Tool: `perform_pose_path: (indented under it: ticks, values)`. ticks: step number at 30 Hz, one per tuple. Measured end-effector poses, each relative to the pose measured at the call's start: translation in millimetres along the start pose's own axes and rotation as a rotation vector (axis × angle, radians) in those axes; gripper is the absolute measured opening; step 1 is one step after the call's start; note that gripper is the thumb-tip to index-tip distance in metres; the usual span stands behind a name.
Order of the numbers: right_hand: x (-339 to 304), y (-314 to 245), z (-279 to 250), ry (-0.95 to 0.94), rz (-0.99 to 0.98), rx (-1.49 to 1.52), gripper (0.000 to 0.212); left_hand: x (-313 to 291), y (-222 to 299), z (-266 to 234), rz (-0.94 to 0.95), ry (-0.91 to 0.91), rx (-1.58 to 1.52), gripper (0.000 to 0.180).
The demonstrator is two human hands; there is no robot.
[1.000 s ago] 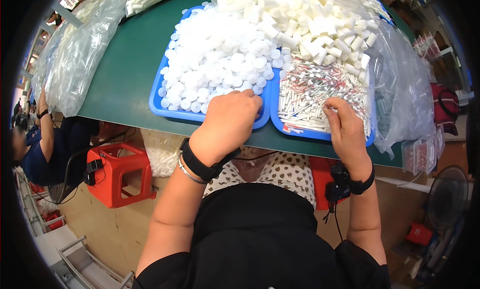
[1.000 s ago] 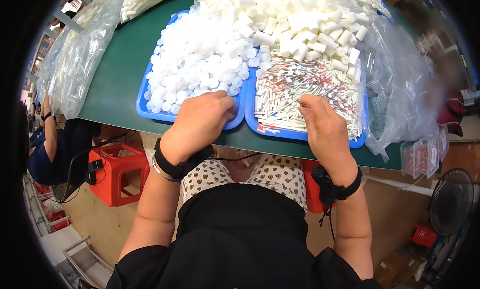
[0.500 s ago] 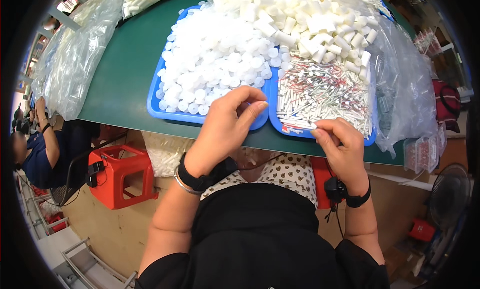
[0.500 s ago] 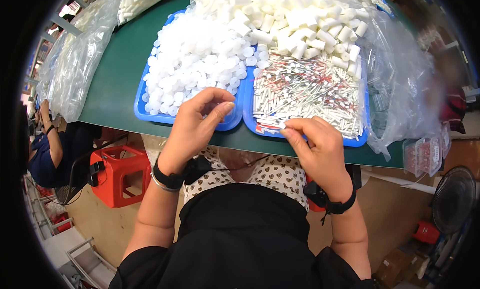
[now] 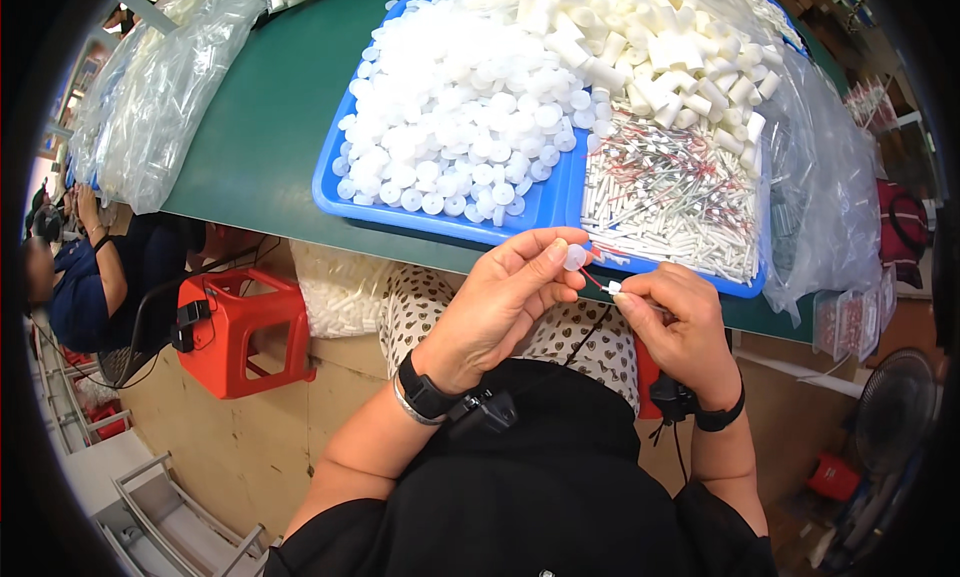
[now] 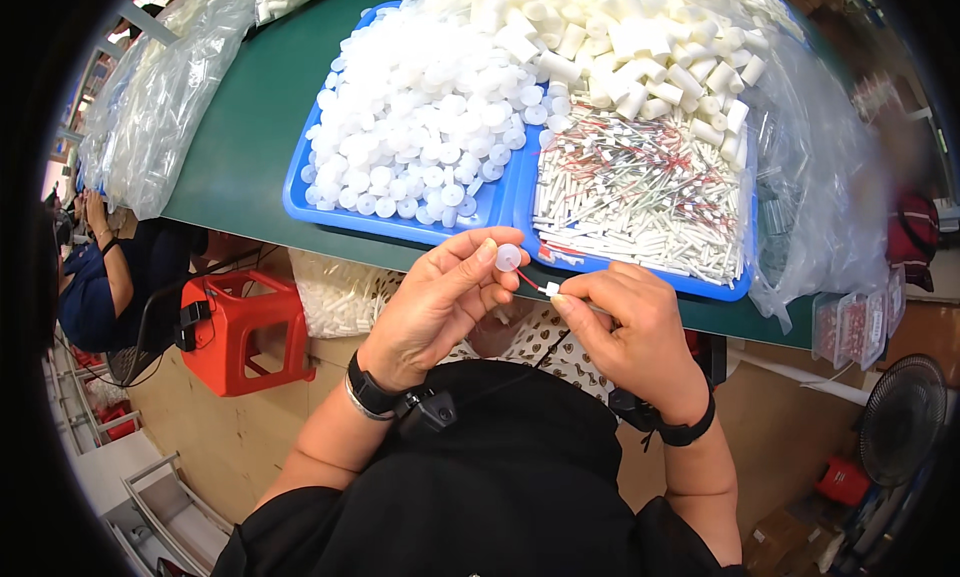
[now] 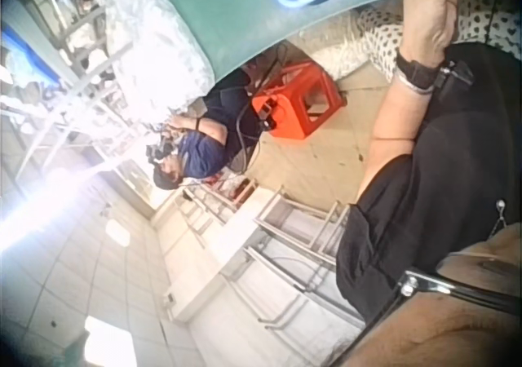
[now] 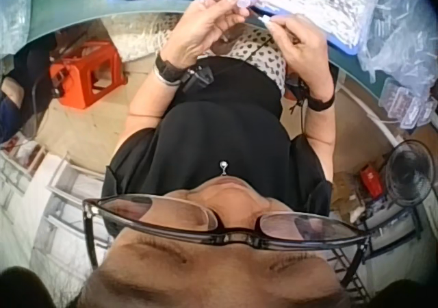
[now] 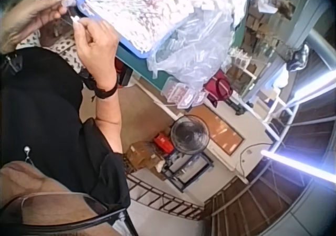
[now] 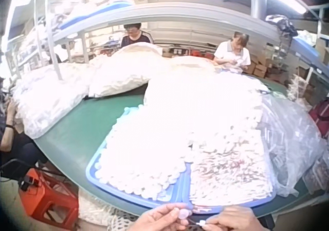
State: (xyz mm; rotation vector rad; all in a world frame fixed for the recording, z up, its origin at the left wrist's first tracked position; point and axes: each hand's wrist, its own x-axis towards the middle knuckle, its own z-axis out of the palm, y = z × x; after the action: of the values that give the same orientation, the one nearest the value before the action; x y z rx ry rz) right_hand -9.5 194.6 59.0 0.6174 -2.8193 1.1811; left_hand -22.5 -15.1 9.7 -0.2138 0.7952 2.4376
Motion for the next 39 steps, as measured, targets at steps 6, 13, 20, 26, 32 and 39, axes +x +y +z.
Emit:
perform_pose_path:
  ticks: [6, 13, 20, 26, 32, 39]
  values:
    - [0, 1, 1, 0.011, 0.049, 0.049, 0.007, -2, -2, 0, 0.005, 0.012, 0.092, 0.032]
    - [1, -4, 5, 0.03, -0.037, -0.011, 0.006, -3, -16, 1, -0.103, -0.09, 0.025, 0.034]
    - [-6, 0, 33, 0.164, -0.064, -0.012, 0.004, 1, -43, -5, -0.082, -0.138, -0.154, 0.036]
    - [-5, 1, 32, 0.12, -0.073, -0.114, 0.006, 3, -40, -3, -0.107, -0.074, -0.105, 0.036]
    - [-3, 9, 22, 0.005, -0.027, -0.09, 0.01, 1, -36, -6, -0.035, 0.027, -0.042, 0.036]
    - [19, 45, -16, 0.06, -0.094, -0.564, 0.004, -3, -28, -2, 0.043, 0.048, 0.01, 0.041]
